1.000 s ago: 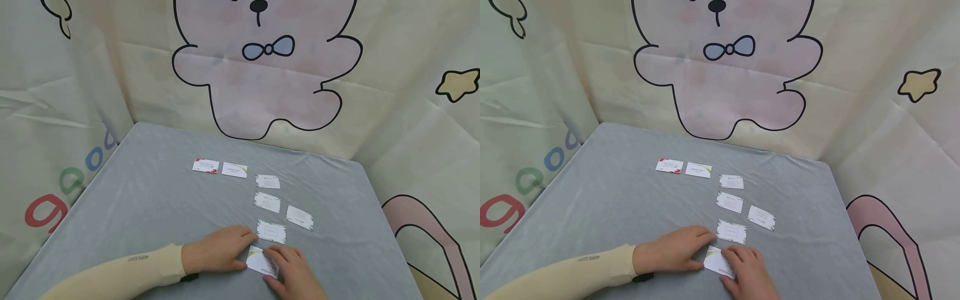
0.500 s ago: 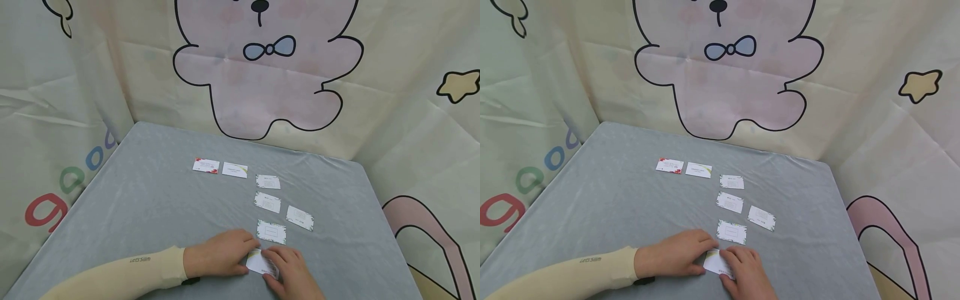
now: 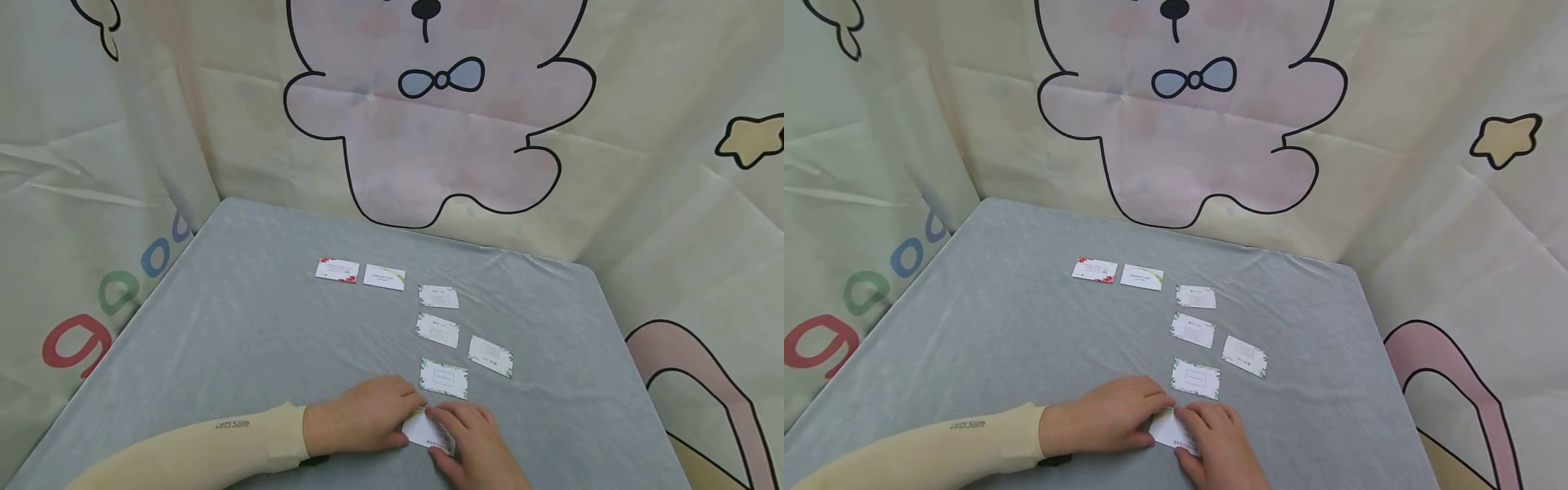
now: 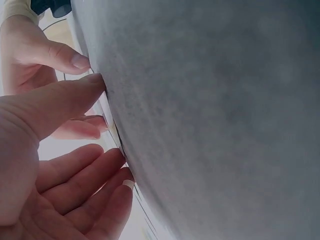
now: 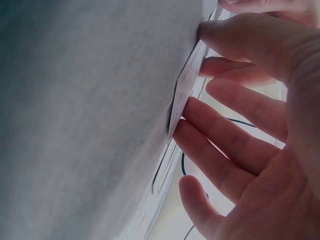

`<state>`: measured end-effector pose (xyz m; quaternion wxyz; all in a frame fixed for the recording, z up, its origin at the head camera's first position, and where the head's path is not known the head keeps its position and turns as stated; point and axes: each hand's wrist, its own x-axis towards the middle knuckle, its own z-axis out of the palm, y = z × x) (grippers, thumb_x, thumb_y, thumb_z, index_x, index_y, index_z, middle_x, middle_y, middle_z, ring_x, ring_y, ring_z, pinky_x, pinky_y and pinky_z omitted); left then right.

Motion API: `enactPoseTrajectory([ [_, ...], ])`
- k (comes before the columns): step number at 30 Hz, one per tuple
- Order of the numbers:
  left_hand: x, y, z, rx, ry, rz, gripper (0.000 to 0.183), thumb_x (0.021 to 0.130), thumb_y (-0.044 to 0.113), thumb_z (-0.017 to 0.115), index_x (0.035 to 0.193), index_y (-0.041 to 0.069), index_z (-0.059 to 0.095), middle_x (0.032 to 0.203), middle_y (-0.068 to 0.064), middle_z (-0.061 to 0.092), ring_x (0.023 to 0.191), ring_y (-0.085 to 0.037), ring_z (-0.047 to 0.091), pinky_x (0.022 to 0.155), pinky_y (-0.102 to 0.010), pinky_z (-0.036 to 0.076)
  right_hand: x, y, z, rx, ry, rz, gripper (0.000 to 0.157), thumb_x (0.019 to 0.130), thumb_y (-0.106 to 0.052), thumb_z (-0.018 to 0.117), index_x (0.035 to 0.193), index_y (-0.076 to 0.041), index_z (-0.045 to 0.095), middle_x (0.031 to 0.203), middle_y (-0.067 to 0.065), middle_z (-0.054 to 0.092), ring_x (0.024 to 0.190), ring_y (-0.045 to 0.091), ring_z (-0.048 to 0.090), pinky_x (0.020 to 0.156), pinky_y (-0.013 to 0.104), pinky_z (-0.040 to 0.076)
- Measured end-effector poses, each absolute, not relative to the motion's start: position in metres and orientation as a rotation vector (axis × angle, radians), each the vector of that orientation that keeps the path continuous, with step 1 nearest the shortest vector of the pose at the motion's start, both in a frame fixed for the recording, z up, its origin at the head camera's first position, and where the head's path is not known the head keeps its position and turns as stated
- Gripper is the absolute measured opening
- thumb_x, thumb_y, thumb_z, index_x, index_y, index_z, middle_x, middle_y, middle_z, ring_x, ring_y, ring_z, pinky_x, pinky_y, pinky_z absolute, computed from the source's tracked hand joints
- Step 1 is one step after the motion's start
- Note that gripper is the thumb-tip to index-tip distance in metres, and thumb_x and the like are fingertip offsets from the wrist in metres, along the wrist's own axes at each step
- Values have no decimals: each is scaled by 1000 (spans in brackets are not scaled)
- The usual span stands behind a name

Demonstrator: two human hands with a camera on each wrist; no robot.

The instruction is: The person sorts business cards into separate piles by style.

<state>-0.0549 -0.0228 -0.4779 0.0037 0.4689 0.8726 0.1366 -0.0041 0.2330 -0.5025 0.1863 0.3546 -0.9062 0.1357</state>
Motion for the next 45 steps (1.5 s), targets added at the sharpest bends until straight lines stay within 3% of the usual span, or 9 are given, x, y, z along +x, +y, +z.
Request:
enactPoseTrajectory([
  [6,-54,-22,-478,1474,2742,432,47,87,35,90,126,21,69,114,12,70,109,-5,66,96,-23,55,-4,231,-502,991,-2567,372,60,74,-34,96,128,-16,76,120,-10,70,112,10,66,100,32,41],
  [16,-52,-23,-479,1472,2759,437,48,87,34,90,128,20,69,114,11,71,109,-5,66,97,-24,55,-3,230,-500,980,-2563,357,69,67,-30,100,129,-17,75,122,-10,71,113,10,67,98,34,45],
  [32,-52,-25,-478,1444,2742,476,48,89,30,88,131,17,69,116,9,71,110,-5,66,97,-23,55,-4,229,-501,975,-2556,389,70,65,-29,100,129,-17,75,121,-9,72,111,11,67,99,33,41],
  [37,-53,-25,-473,1439,2769,471,46,89,30,87,129,16,69,111,9,70,102,-6,66,91,-23,55,-8,226,-493,988,-2546,396,69,66,-26,98,130,-16,74,120,-8,71,109,12,66,100,34,40],
  [45,-58,-31,-443,1459,2805,503,54,93,29,84,140,9,66,126,3,72,116,-13,68,104,-26,55,-18,226,-462,1032,-2449,483,58,77,-23,88,132,-12,73,122,-2,71,108,18,66,101,38,39],
])
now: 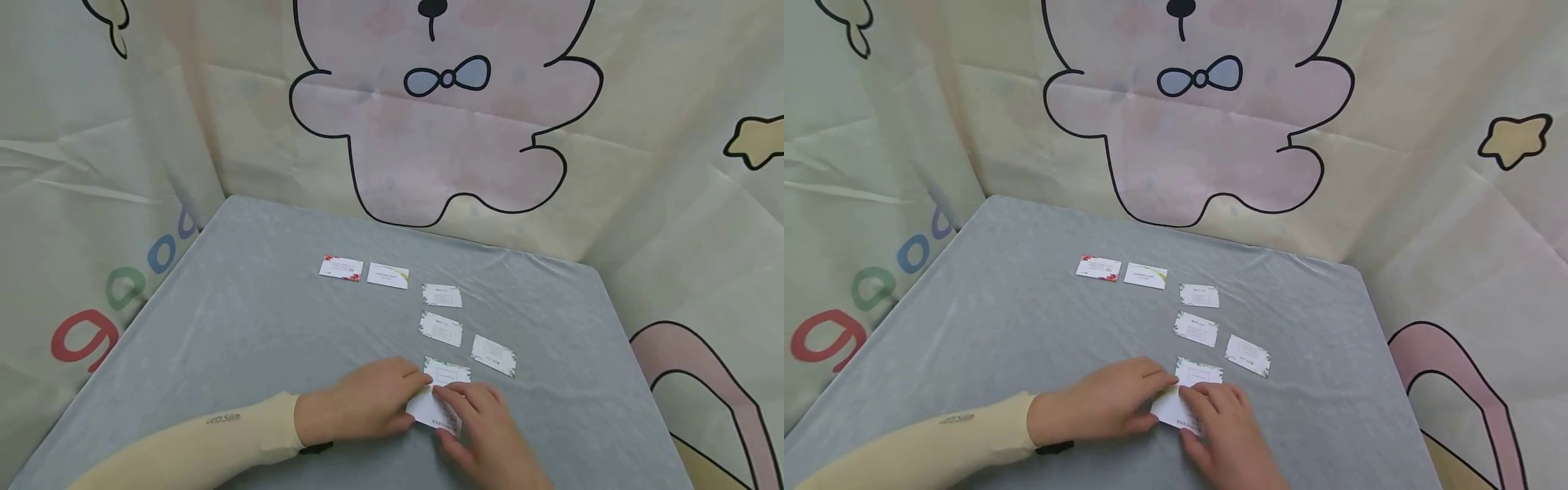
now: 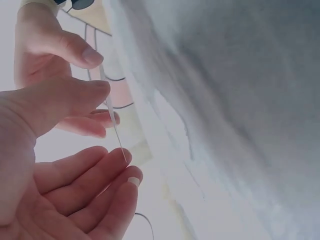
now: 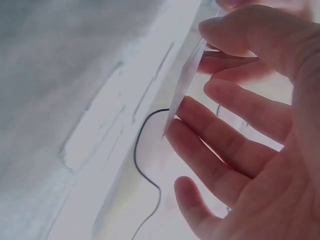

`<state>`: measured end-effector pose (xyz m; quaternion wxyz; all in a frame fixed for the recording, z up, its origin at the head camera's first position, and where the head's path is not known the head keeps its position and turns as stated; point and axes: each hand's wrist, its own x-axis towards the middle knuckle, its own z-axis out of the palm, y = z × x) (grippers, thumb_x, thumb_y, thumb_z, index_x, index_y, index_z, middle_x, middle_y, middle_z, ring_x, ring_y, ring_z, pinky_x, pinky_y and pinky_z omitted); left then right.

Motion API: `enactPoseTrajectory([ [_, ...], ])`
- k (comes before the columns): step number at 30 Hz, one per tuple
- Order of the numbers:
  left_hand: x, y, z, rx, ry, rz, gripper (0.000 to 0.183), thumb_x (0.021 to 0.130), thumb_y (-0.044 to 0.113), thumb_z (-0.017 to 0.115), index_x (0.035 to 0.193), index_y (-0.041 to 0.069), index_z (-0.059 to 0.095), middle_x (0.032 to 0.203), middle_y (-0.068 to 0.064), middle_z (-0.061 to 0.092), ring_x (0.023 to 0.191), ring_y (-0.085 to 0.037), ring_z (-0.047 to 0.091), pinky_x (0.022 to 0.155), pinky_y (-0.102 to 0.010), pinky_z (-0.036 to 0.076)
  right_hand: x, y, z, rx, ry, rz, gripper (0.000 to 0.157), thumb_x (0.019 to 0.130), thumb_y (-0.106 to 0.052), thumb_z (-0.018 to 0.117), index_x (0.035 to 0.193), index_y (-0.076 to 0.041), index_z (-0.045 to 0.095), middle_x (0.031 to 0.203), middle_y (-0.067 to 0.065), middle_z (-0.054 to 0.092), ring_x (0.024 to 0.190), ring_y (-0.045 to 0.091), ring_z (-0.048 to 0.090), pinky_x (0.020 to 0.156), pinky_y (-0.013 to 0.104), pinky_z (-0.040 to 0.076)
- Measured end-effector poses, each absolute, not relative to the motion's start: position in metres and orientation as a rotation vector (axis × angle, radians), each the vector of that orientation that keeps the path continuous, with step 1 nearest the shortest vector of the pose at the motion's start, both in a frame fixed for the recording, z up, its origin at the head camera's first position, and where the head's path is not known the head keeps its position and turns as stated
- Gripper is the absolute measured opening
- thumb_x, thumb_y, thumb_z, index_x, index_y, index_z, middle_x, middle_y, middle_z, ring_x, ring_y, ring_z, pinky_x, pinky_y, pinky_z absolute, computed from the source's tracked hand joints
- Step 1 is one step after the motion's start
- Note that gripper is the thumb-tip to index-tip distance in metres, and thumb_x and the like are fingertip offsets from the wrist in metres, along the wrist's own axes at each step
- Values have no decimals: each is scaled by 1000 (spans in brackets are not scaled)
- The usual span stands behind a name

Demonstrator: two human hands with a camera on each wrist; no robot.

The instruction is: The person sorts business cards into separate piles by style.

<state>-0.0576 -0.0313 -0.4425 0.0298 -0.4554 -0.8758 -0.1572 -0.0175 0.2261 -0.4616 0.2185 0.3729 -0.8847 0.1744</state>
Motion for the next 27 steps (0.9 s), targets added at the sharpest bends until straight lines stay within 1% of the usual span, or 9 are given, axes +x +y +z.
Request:
enactPoseTrajectory([
  [2,-58,-33,-437,-1402,-2708,-481,55,93,30,84,140,9,65,126,4,71,117,-13,68,105,-26,55,-19,225,-456,1050,-2437,467,58,77,-23,88,132,-12,73,122,-2,71,107,18,65,101,38,40],
  [7,-57,-36,-433,-1402,-2735,-471,54,95,30,83,141,11,65,127,4,71,118,-12,67,107,-26,54,-21,223,-449,1073,-2436,437,65,69,-20,93,131,-13,74,120,-3,72,104,19,65,101,37,41],
  [10,-56,-37,-433,-1403,-2738,-479,53,95,30,83,141,11,65,126,5,70,118,-11,67,106,-26,54,-22,222,-448,1082,-2439,430,66,67,-20,94,130,-13,74,119,-4,73,103,19,66,101,37,41],
  [19,-56,-45,-435,-1348,-2755,-558,51,93,25,82,140,13,66,124,5,71,116,-12,67,104,-27,55,-26,213,-447,1109,-2457,446,68,71,-20,94,135,-15,72,123,-6,71,108,17,64,105,38,39],
  [24,-61,-53,-442,-1310,-2748,-600,48,91,22,84,136,10,68,123,2,72,115,-15,68,103,-28,56,-34,203,-453,1107,-2490,445,59,74,-19,93,130,-14,73,121,-5,71,108,14,67,104,40,43],
  [27,-68,-59,-447,-1274,-2745,-585,48,90,21,86,133,9,69,120,1,72,111,-16,69,100,-29,58,-45,195,-458,1108,-2520,431,54,76,-20,92,127,-14,74,117,-5,72,106,13,67,101,41,46],
])
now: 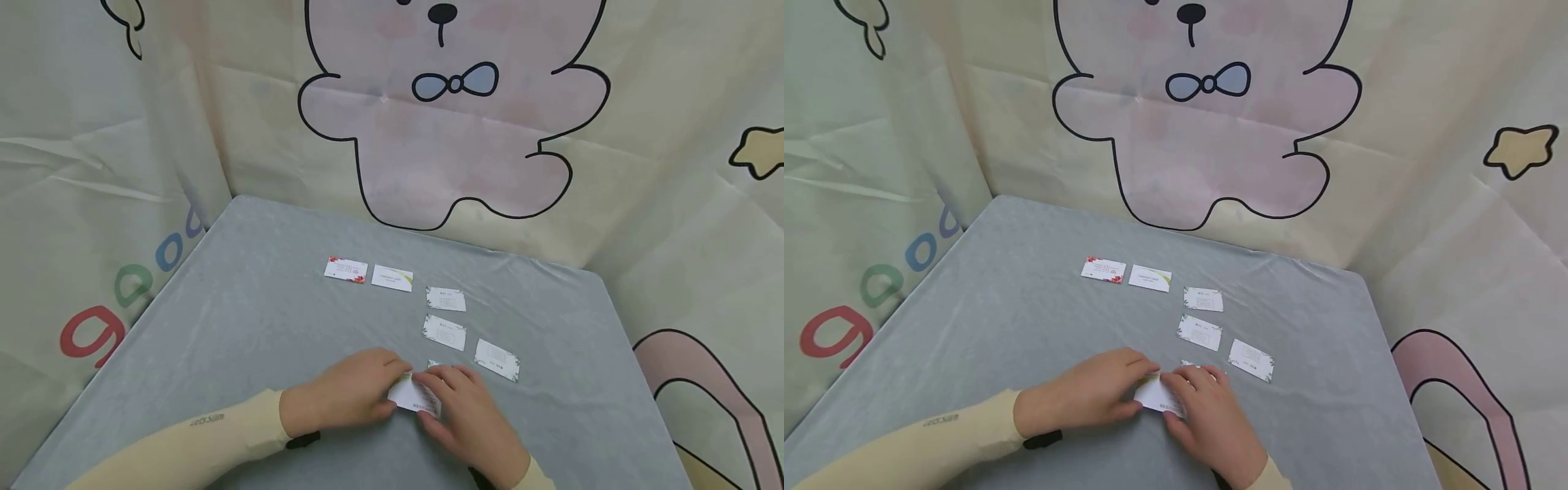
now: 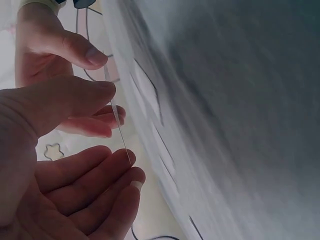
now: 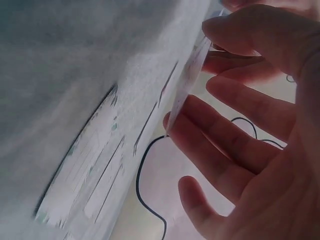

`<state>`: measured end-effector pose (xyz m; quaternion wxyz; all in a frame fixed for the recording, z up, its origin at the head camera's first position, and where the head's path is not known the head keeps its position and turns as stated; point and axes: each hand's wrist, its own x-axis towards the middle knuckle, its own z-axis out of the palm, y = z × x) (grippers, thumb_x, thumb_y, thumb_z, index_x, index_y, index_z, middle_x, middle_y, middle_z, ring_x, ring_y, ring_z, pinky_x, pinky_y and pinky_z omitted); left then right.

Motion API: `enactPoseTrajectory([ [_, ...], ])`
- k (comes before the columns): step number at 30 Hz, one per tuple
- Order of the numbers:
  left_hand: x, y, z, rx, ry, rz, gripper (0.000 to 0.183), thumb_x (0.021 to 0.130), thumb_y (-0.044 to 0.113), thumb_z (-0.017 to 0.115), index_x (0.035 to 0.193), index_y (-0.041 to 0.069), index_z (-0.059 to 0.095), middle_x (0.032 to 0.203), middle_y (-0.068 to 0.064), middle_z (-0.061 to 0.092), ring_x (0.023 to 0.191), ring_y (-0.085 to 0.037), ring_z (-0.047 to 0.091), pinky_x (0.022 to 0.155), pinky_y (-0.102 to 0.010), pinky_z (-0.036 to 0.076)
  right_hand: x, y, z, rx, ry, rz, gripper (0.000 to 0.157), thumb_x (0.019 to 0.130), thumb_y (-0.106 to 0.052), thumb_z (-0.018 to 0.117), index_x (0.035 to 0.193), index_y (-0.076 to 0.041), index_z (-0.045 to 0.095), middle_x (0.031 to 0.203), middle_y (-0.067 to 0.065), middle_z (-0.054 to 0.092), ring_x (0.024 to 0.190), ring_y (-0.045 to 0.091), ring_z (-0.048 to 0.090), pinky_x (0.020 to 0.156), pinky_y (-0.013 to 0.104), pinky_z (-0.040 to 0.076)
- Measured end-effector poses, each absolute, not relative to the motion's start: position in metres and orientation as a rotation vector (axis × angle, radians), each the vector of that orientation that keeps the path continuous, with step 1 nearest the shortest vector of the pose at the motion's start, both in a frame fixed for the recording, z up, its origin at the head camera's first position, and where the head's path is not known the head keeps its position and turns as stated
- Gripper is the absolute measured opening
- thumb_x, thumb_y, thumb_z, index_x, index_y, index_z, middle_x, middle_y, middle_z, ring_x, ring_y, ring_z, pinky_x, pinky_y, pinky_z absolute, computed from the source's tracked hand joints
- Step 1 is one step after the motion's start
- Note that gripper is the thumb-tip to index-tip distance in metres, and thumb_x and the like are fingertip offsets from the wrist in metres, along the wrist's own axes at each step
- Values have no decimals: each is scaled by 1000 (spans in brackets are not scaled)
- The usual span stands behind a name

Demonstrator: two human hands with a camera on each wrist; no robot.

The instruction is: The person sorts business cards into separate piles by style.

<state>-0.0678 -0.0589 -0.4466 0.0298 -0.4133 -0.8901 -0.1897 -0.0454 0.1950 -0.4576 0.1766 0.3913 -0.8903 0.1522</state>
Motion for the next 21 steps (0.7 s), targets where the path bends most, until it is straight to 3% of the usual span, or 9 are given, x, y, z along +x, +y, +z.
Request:
enactPoseTrajectory([
  [7,-96,-69,-452,-1178,-2746,-540,51,89,22,87,134,5,70,120,-3,74,109,-20,71,99,-35,59,-84,182,-459,1101,-2564,422,53,78,-21,95,126,-13,74,117,-2,73,112,18,69,100,47,50],
  [21,-191,-85,-453,-1011,-2835,-501,54,92,17,82,140,2,65,128,-11,74,117,-30,71,104,-45,58,-195,153,-456,1117,-2764,367,39,94,-24,85,129,-13,74,129,6,74,126,26,68,110,57,47],
])
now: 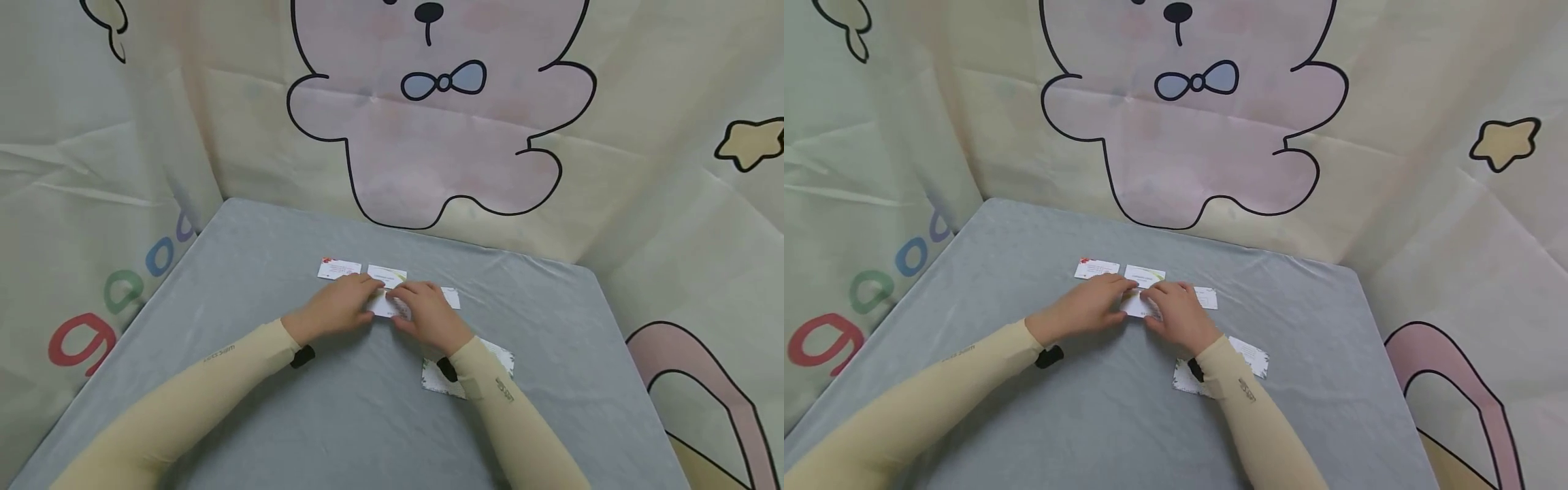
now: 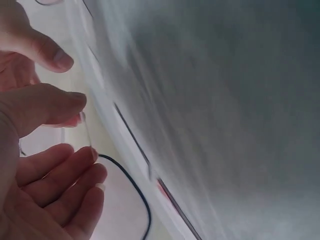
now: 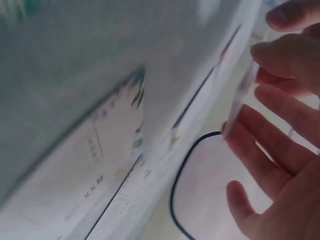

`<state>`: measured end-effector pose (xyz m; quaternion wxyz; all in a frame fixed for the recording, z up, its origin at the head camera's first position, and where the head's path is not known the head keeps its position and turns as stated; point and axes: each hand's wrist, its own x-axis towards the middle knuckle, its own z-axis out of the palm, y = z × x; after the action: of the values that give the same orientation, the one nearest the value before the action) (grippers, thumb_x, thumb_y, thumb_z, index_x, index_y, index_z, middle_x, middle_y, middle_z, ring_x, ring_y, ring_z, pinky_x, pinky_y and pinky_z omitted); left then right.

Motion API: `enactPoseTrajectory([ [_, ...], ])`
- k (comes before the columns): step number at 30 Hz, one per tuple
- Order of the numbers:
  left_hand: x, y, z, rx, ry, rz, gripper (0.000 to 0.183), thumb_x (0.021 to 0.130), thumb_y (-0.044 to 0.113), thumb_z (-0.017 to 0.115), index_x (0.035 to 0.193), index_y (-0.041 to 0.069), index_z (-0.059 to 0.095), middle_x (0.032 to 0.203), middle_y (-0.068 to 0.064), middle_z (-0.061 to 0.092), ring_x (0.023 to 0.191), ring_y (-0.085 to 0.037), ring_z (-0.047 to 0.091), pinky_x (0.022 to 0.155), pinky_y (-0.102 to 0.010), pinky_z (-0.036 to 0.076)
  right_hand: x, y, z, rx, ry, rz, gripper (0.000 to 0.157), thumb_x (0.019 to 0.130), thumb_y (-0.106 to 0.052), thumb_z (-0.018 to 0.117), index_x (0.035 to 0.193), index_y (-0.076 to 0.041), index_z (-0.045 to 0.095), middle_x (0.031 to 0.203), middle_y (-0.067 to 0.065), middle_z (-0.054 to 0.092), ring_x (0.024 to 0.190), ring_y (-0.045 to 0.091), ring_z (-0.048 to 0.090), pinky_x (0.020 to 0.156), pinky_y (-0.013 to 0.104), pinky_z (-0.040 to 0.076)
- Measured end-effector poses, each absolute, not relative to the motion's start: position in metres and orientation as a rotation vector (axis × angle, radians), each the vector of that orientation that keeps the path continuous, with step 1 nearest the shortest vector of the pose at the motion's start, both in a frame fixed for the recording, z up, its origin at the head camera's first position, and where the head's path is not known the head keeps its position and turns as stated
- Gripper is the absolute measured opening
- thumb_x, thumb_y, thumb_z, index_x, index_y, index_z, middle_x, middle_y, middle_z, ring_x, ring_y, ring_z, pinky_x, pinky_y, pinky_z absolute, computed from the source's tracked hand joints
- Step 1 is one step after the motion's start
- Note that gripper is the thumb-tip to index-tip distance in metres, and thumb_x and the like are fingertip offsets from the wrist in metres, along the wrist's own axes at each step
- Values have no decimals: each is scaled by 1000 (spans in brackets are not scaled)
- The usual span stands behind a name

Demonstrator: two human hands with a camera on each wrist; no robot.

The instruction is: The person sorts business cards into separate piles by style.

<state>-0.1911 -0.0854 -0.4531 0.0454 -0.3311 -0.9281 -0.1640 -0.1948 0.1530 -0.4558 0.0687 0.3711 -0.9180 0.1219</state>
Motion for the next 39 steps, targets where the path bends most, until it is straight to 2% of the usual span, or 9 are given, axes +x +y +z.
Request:
enactPoseTrajectory([
  [7,-234,-89,-458,-916,-2914,-516,54,97,15,77,146,0,61,136,-15,72,126,-33,69,110,-47,55,-242,141,-459,1071,-2852,429,39,97,-21,82,134,-12,72,133,5,73,132,26,66,116,58,43],
  [15,-262,-91,-466,-865,-3000,-552,53,101,18,75,149,2,60,141,-15,70,130,-32,68,111,-47,55,-266,134,-468,1008,-2923,427,43,99,-23,79,140,-13,70,140,6,71,139,26,62,120,60,40],
  [29,-269,-89,-471,-887,-3026,-487,54,100,20,78,148,4,62,141,-14,70,129,-31,68,110,-48,55,-273,131,-478,953,-2972,461,46,99,-25,79,142,-12,69,143,9,69,142,27,59,120,61,39],
  [39,-270,-87,-470,-873,-3047,-489,51,102,21,75,148,4,62,143,-14,69,130,-31,67,112,-49,54,-275,132,-479,947,-2993,448,44,100,-25,78,142,-14,69,144,8,69,142,27,60,119,61,41],
])
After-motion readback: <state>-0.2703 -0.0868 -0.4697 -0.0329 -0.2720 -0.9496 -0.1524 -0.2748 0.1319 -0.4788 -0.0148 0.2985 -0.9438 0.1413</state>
